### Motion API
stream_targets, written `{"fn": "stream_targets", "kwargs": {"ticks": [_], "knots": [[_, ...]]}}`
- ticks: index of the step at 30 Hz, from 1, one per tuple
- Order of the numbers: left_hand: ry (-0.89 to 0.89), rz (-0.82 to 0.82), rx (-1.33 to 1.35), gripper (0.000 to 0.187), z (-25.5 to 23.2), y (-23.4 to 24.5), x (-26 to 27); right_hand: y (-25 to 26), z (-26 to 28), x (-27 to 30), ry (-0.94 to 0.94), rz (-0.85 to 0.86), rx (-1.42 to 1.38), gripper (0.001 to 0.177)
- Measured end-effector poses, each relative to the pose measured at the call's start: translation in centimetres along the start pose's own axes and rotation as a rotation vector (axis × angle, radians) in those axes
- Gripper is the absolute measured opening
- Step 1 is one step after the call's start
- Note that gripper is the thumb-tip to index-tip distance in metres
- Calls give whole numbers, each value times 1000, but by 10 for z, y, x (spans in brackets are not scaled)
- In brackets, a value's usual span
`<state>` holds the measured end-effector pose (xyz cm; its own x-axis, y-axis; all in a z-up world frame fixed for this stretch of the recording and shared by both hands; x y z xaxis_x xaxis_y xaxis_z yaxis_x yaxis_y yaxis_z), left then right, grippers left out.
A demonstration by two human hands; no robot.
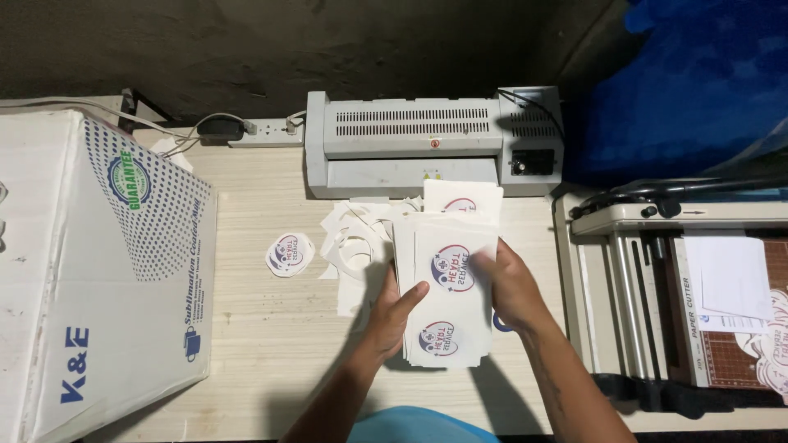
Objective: The person uses scissors to cut out circular stickers from a sheet of paper. They repeatedly pick up a sticker, cut around its edge, and place the finished sticker on the table. The person also stacks the remaining paper sheets on a nearby machine.
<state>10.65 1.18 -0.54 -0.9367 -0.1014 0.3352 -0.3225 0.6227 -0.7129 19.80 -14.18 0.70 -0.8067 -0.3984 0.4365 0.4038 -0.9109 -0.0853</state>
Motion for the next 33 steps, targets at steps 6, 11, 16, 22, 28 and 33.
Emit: {"fn": "stream_targets", "kwargs": {"ticks": [6, 11, 16, 22, 28, 33], "knots": [[56, -47, -98, 53, 10, 14, -28, -9, 8, 1, 93, 1, 91, 58], [-49, -160, 9, 49, -17, 20, -75, -1, 14, -1, -66, 26, 644, 70], [-200, -206, 253, 47, -36, 26, -143, 78, -24, -77, -146, -82, 481, 86], [-326, -180, 278, 51, -56, 35, -228, 124, 67, -183, 39, -274, 449, 53], [-142, -400, 66, 45, -59, 54, -261, 126, 102, -250, 205, -387, 651, 76], [-167, -396, -346, 38, -65, 76, -258, 100, 110, -243, 607, -471, 1124, 52]]}}
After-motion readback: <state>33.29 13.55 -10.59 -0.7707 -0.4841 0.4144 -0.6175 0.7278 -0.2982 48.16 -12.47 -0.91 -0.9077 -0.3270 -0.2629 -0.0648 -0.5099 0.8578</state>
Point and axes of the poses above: each hand's wrist, its own x-axis away from the middle knuckle, its own y-axis out of the back of the hand, z = x × y, the point moved 9 cm from there along -x, towards the middle knuckle, and after that the axes turned 13 degrees about x, right-handed, at the moved point
